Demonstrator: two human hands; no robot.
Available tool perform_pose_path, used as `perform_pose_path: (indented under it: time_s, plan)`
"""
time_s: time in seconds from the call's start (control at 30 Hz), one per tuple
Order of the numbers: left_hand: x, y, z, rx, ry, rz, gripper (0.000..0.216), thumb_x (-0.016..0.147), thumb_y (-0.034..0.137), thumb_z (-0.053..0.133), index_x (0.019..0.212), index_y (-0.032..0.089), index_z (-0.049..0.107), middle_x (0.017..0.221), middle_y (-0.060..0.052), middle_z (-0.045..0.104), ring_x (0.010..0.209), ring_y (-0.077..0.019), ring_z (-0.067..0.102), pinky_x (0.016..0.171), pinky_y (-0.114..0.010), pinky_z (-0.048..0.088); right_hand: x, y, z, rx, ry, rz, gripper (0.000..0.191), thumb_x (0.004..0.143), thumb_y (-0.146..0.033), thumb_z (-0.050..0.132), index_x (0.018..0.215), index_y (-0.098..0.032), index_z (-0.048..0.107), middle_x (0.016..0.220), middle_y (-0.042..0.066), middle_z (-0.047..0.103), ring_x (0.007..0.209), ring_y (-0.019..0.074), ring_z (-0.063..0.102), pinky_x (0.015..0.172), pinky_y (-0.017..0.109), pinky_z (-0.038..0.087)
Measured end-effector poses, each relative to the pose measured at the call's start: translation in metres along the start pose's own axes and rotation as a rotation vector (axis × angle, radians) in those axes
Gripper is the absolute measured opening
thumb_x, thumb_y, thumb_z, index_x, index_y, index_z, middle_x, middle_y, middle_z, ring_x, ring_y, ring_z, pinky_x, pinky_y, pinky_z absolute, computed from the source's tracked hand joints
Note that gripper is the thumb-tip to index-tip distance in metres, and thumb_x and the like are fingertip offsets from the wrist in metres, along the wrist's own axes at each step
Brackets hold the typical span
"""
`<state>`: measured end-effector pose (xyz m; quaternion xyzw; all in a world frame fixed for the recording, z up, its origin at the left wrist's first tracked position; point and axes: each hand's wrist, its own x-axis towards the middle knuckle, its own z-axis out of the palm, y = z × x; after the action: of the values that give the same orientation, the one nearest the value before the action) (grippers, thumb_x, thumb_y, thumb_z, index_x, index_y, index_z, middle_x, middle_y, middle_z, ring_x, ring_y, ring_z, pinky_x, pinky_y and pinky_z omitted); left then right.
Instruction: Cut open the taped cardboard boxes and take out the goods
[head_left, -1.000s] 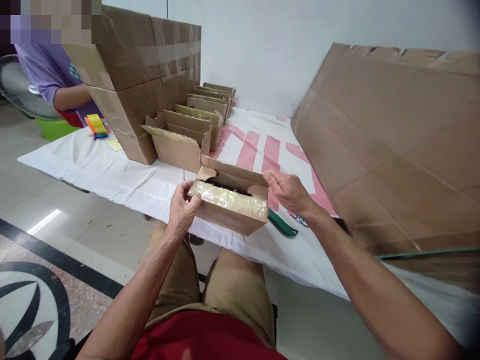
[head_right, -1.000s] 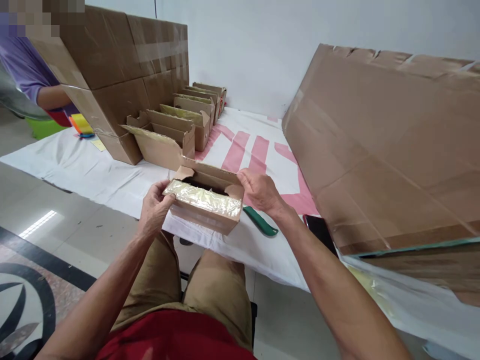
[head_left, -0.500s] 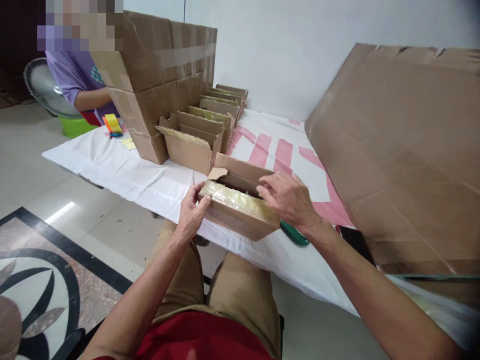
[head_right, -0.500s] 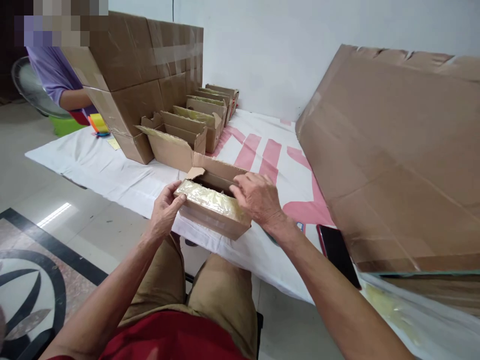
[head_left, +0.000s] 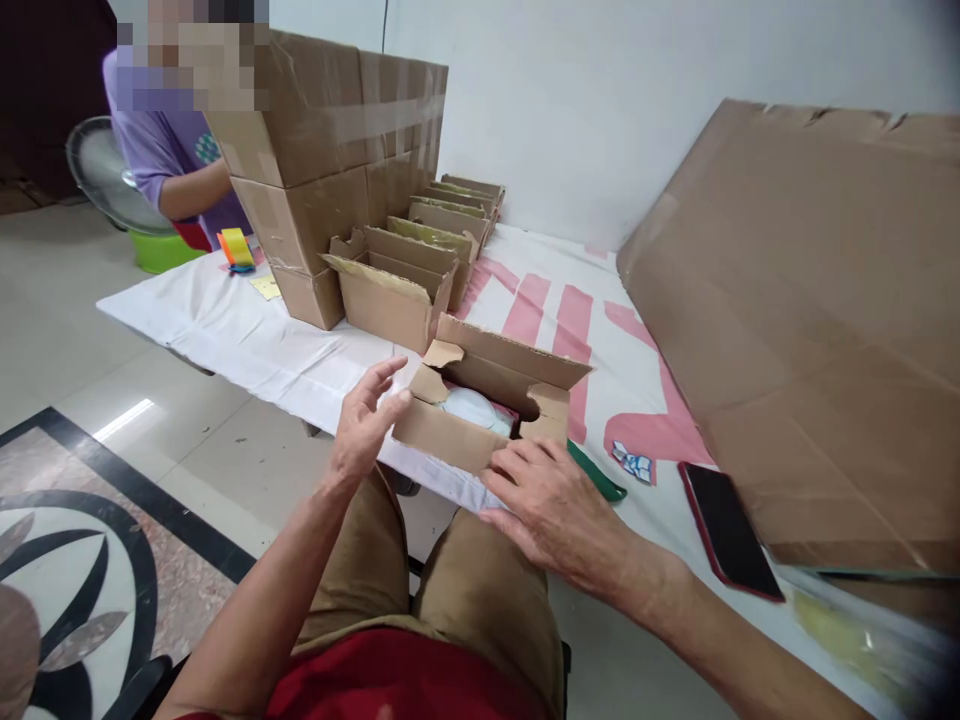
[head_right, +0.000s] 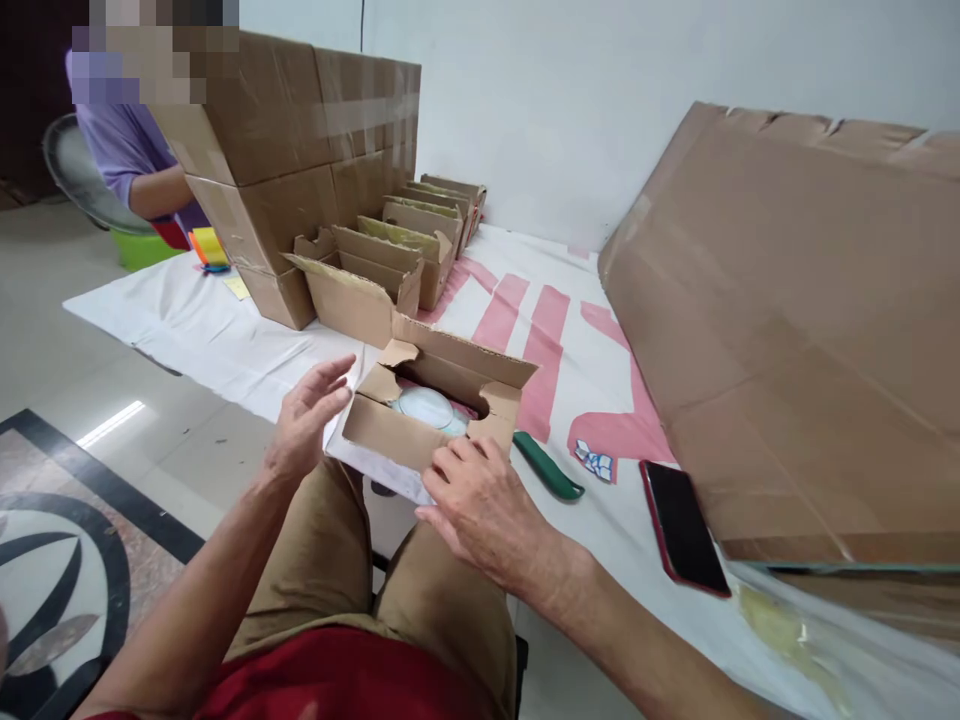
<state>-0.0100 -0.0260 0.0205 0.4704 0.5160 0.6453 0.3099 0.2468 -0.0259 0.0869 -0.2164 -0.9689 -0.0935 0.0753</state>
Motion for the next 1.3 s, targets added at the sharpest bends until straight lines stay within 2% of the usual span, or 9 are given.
perform_pose_path:
  time_s: [0.2,0.3,0.43,0.53,0.7,0.83,0.97,1.07,1.3]
  plan:
    - [-0.001,0.015,0.012,0.533,-0.201,0.469,0.03,0.089,0.021,0.063,0.116,0.024,0.074,0.141,-0.01,0.068,0.144,-0.0332,0.052,0.122,-0.057,0.039,-0.005,0.006,0.008,0.203,0.027,0.06,0.013,0.099,-0.023,0.061,0.098,-0.02,0.073,0.1,0.007,0.075,0.097,0.025,0.063,0.085,0.042,0.045]
    - [-0.006,0.008,0.025,0.639,-0.293,0.553,0.023,0.09,0.018,0.06,0.106,0.023,0.076,0.135,-0.011,0.07,0.141,-0.0343,0.053,0.119,-0.059,0.042,-0.004,0.015,0.003,0.353,0.061,0.089,0.02,0.101,-0.021,0.055,0.105,-0.021,0.074,0.103,0.008,0.075,0.098,0.0244,0.066,0.087,0.042,0.051]
    - [-0.02,-0.007,0.035,0.657,-0.181,0.578,0.02,0.095,0.017,0.056,0.102,0.021,0.074,0.133,-0.014,0.068,0.145,-0.0336,0.049,0.118,-0.058,0.045,0.01,0.038,-0.002,0.513,0.113,0.201,0.028,0.101,-0.02,0.048,0.113,-0.023,0.073,0.122,0.01,0.073,0.109,0.0228,0.07,0.093,0.039,0.057]
    - [-0.029,-0.014,0.038,0.655,-0.103,0.591,0.021,0.097,0.015,0.055,0.105,0.021,0.073,0.139,-0.014,0.063,0.15,-0.0345,0.042,0.118,-0.06,0.045,0.037,0.059,0.002,0.402,-0.041,0.264,0.029,0.097,-0.02,0.05,0.117,-0.022,0.071,0.125,0.01,0.073,0.114,0.0256,0.069,0.098,0.042,0.055]
    - [-0.032,-0.017,0.037,0.634,-0.106,0.593,0.021,0.097,0.015,0.056,0.107,0.021,0.074,0.14,-0.015,0.061,0.152,-0.0353,0.039,0.119,-0.06,0.044,0.088,0.075,0.024,0.258,-0.516,0.288,0.039,0.089,-0.031,0.066,0.126,-0.02,0.065,0.12,0.013,0.075,0.111,0.0303,0.072,0.086,0.036,0.052]
    - [-0.034,-0.021,0.036,0.63,-0.106,0.607,0.02,0.096,0.017,0.059,0.109,0.022,0.074,0.144,-0.015,0.058,0.153,-0.0357,0.037,0.122,-0.062,0.039,0.099,0.072,0.044,0.278,-0.572,0.299,0.055,0.087,-0.041,0.071,0.134,-0.017,0.059,0.117,0.016,0.078,0.103,0.0323,0.075,0.077,0.034,0.05]
    - [-0.038,-0.023,0.038,0.634,-0.077,0.571,0.019,0.095,0.024,0.065,0.111,0.023,0.074,0.151,-0.016,0.051,0.15,-0.0364,0.041,0.124,-0.064,0.037,0.092,0.071,0.047,0.274,-0.508,0.354,0.054,0.091,-0.047,0.066,0.135,-0.016,0.057,0.125,0.019,0.075,0.111,0.035,0.073,0.081,0.036,0.05]
    - [-0.042,-0.021,0.043,0.666,-0.02,0.524,0.02,0.095,0.025,0.067,0.113,0.022,0.075,0.165,-0.015,0.037,0.152,-0.038,0.04,0.122,-0.062,0.04,0.09,0.072,0.043,0.283,-0.399,0.433,0.051,0.089,-0.044,0.067,0.132,-0.018,0.06,0.126,0.017,0.075,0.113,0.0354,0.072,0.084,0.036,0.051]
    - [-0.046,-0.02,0.052,0.714,0.042,0.495,0.026,0.095,0.021,0.067,0.12,0.021,0.076,0.179,-0.012,0.005,0.161,-0.0416,0.027,0.123,-0.057,0.042,0.078,0.077,0.025,0.493,0.087,0.524,0.055,0.073,-0.041,0.078,0.125,-0.023,0.071,0.118,0.008,0.079,0.106,0.0317,0.074,0.087,0.038,0.055]
